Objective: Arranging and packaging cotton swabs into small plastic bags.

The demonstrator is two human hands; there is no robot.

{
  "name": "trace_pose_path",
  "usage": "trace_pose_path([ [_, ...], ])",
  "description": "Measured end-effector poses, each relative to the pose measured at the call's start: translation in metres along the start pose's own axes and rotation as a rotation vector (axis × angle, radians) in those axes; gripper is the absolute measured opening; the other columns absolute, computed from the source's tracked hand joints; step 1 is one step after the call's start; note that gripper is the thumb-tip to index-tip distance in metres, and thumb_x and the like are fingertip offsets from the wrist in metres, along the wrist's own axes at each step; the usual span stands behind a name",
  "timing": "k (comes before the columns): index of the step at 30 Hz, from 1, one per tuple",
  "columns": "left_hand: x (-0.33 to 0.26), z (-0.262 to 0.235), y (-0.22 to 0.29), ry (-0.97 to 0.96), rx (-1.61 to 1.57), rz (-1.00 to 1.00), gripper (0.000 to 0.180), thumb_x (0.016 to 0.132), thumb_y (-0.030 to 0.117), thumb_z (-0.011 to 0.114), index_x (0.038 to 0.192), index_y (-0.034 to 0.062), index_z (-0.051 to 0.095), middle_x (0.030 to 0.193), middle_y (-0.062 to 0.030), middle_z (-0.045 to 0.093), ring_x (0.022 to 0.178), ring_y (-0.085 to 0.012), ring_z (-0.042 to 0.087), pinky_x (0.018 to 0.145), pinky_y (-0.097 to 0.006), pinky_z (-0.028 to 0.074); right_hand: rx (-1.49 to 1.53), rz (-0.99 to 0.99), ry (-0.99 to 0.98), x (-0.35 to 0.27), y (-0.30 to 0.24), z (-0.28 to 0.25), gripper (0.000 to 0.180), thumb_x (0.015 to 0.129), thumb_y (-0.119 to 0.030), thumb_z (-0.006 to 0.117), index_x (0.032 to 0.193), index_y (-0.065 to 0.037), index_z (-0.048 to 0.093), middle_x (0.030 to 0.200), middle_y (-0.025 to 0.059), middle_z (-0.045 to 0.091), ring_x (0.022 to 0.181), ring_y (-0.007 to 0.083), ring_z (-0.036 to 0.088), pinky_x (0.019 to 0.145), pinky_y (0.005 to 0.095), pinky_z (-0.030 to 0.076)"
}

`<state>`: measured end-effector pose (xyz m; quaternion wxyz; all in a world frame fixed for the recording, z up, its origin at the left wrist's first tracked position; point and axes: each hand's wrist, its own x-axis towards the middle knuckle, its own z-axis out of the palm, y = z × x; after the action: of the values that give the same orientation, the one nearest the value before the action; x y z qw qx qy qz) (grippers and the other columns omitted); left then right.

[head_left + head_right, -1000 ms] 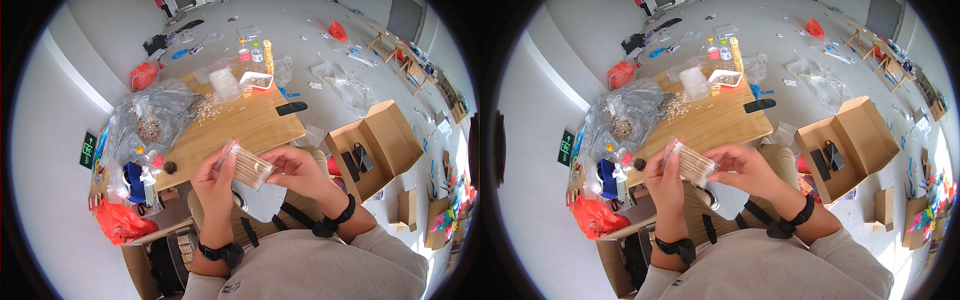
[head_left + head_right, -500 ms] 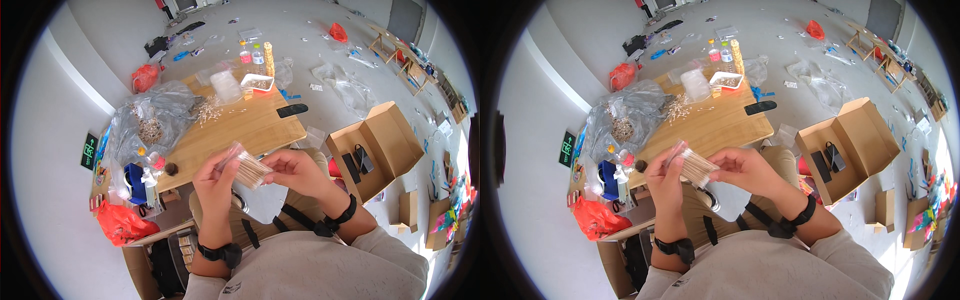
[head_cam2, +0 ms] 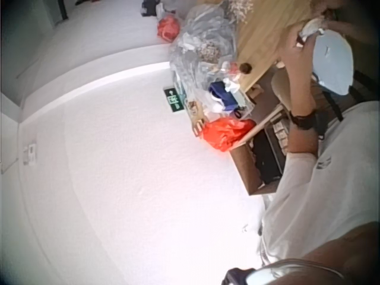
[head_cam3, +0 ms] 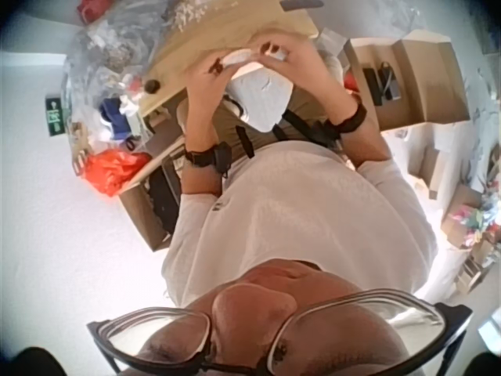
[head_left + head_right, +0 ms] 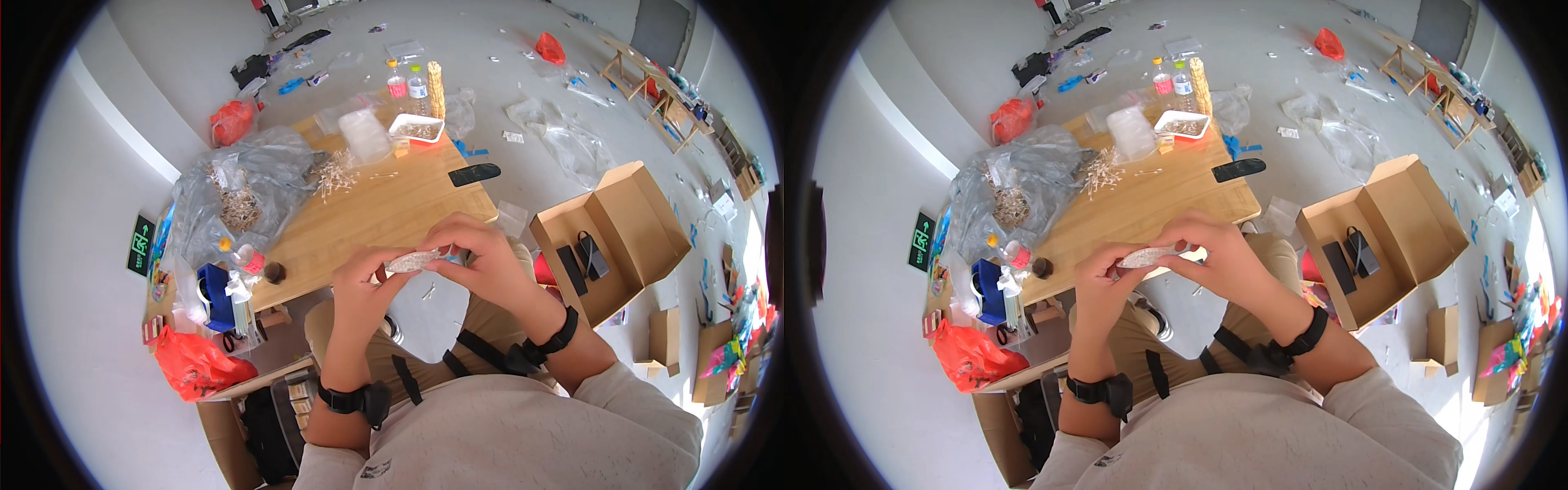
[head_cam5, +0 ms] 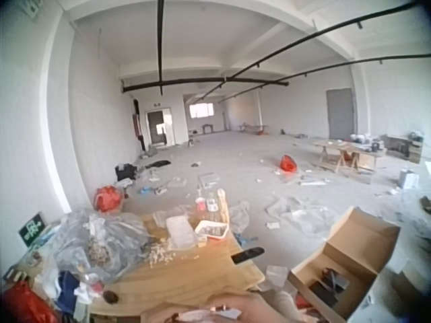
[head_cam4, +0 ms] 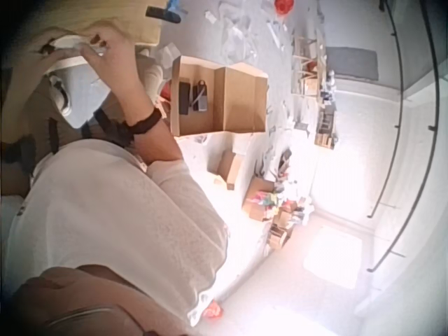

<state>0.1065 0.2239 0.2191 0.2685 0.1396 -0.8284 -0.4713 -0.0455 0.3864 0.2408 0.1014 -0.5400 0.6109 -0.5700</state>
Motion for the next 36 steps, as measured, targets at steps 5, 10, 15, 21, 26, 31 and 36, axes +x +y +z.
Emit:
trace_pose_path([
  [5,0.006,0.023,-0.028,-0.048,-0.504,-0.134,0.032,0.088,0.001,0.076,0.119,-0.0014,0.07,0.112,-0.0115,0.073,0.089,-0.0146,0.071,0.077,-0.027,0.058,0.008,0.061,0.013,0.0,0.041,0.011,0.016,0.087,-0.006,0.078,0.103,-0.006,0.072,0.094,0.0059,0.067,0.077,0.0135,0.065,0.066,0.0268,0.053],
  [10,0.011,0.044,-0.082,-0.02,-0.668,-0.224,0.025,0.096,0.001,0.068,0.12,-0.0053,0.068,0.118,-0.0154,0.071,0.1,-0.0221,0.073,0.083,-0.029,0.061,0.181,0.204,0.063,-0.008,0.098,0.037,0.013,0.089,-0.006,0.076,0.101,-0.004,0.072,0.094,0.005,0.066,0.075,0.0111,0.064,0.067,0.0261,0.052],
  [15,0.02,0.057,-0.12,0.005,-0.617,-0.346,0.027,0.099,0.008,0.067,0.121,-0.0056,0.067,0.118,-0.0163,0.071,0.099,-0.0229,0.073,0.085,-0.031,0.062,0.13,0.322,0.073,-0.006,0.135,0.051,0.012,0.091,-0.007,0.075,0.102,-0.003,0.071,0.095,0.0047,0.066,0.075,0.0106,0.063,0.068,0.0252,0.052],
  [21,0.036,0.069,-0.151,-0.024,-0.766,-0.414,0.027,0.103,0.006,0.057,0.126,-0.0069,0.062,0.122,-0.017,0.069,0.109,-0.0247,0.07,0.094,-0.033,0.06,0.15,0.391,0.103,0.002,0.176,0.06,0.014,0.093,-0.011,0.074,0.103,-0.002,0.07,0.095,0.0048,0.067,0.081,0.011,0.067,0.071,0.0252,0.054],
  [26,0.049,0.081,-0.182,-0.065,-0.789,-0.27,0.031,0.099,-0.001,0.059,0.129,-0.0081,0.058,0.126,-0.0163,0.065,0.118,-0.0252,0.065,0.101,-0.036,0.056,0.181,0.526,0.037,0.014,0.193,0.062,0.018,0.096,-0.008,0.071,0.111,-0.001,0.063,0.098,0.0042,0.068,0.086,0.0092,0.066,0.074,0.0242,0.054],
  [31,0.053,0.085,-0.18,-0.007,-0.551,-0.163,0.04,0.091,-0.006,0.064,0.131,-0.0023,0.059,0.123,-0.0141,0.065,0.112,-0.023,0.068,0.094,-0.033,0.059,0.193,0.577,-0.006,0.021,0.204,0.059,0.02,0.097,-0.009,0.069,0.113,-0.002,0.061,0.098,0.0046,0.067,0.087,0.0101,0.066,0.076,0.0253,0.054],
  [36,0.059,0.074,-0.198,-0.008,-0.206,-0.196,0.035,0.082,0.001,0.077,0.115,0.0083,0.072,0.098,-0.007,0.071,0.068,-0.0136,0.065,0.06,-0.027,0.052,0.318,0.701,-0.038,0.033,0.2,0.051,0.021,0.093,-0.014,0.073,0.107,0.0,0.064,0.096,0.0073,0.069,0.079,0.0133,0.068,0.072,0.028,0.055],
])
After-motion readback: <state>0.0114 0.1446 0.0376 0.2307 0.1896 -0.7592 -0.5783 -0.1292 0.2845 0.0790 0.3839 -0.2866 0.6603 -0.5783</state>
